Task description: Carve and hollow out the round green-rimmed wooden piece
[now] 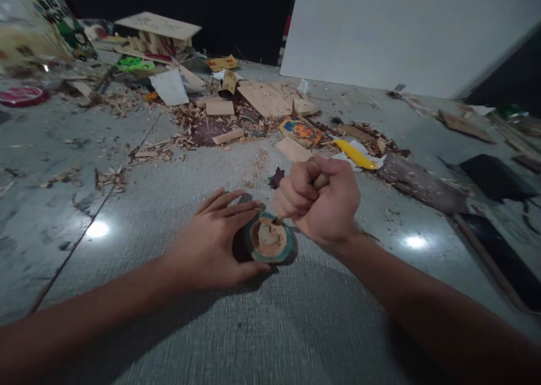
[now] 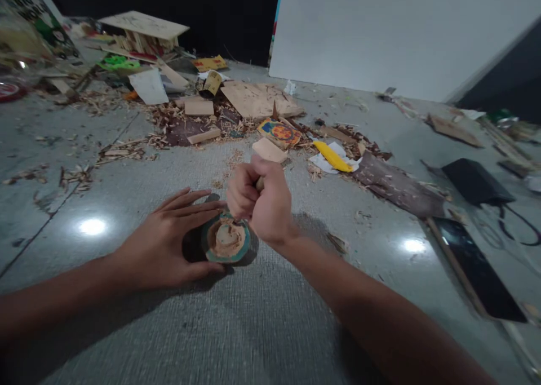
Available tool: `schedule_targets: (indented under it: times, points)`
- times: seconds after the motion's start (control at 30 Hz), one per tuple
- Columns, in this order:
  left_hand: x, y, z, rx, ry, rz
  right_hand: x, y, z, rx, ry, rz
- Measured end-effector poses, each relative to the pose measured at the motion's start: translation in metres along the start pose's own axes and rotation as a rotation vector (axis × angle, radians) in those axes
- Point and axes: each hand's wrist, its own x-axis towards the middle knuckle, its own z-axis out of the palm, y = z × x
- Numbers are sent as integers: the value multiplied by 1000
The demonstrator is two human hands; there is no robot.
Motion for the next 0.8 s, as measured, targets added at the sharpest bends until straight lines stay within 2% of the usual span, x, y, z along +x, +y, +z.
schedule_targets:
  times: [0.13,0.27,0.37,0.43,0.53,0.7,0.8]
  points:
    - [3,-6,-9,43,67,11,0,-18,1,-109,83,-141]
    - [21,-14,-50,260,228,-70,3,-40,-9,-174,131,-272]
    - [43,-24,-82,493,93,35,4,-51,-17,-207,124,-339]
    - [56,-32,-94,544,-17,71,3,-56,-19,-261,137,-352]
    - [65,-47,-94,449,-67,27,0,-60,-18,-369,197,-338]
    - [54,-66,-82,395,-76,-25,-4,-63,-17,-445,239,-332]
    - [50,-70,-90,388,68,-96,-4,-65,-19,-415,208,-328]
